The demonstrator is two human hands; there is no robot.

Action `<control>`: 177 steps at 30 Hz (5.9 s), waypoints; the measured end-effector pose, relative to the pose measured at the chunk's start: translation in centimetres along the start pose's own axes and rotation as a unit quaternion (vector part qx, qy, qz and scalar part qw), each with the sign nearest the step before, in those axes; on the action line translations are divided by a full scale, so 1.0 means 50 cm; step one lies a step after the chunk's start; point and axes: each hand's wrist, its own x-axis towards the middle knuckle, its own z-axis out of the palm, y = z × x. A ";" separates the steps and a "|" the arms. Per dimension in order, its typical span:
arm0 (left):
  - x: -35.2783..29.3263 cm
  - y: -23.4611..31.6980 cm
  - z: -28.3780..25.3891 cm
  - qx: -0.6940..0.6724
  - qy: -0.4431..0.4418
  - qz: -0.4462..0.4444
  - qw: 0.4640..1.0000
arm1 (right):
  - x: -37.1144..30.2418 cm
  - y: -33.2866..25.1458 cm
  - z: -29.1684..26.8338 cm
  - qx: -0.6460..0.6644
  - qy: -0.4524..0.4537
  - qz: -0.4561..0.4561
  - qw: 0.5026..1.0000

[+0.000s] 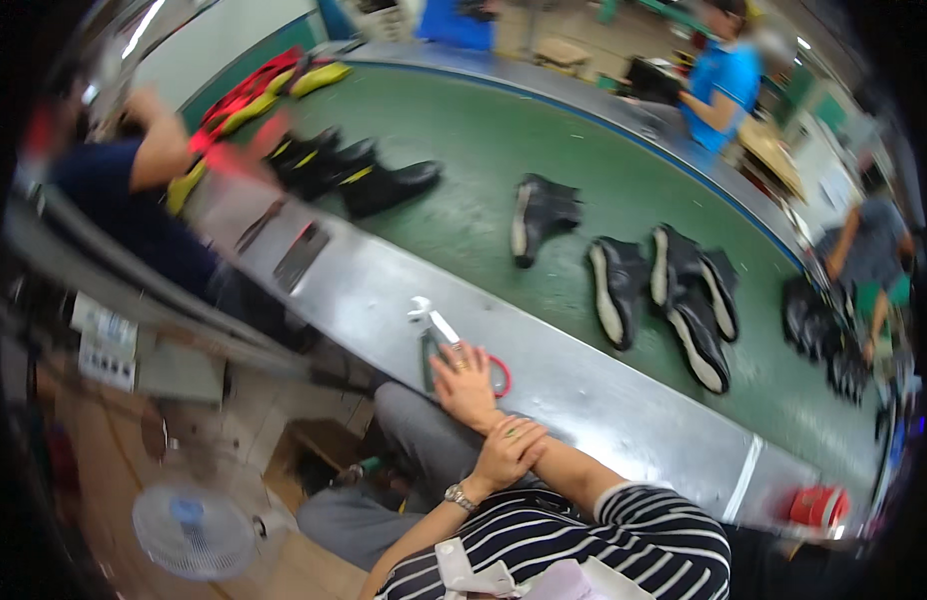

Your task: Manually process a shoe upper on a last using pliers and a hammer to secure and shape it.

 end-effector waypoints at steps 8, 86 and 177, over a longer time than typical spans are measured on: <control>-0.019 0.029 -0.044 0.066 0.047 0.004 0.997 | 0.056 -0.013 -0.017 0.058 0.006 0.013 0.998; -0.436 0.129 -0.383 -0.447 0.376 -0.507 0.634 | 0.240 0.049 0.010 0.236 -0.330 0.238 0.882; -0.342 -0.073 -0.445 -0.193 0.509 -0.336 0.769 | 0.151 -0.128 0.044 0.021 -0.234 0.048 0.971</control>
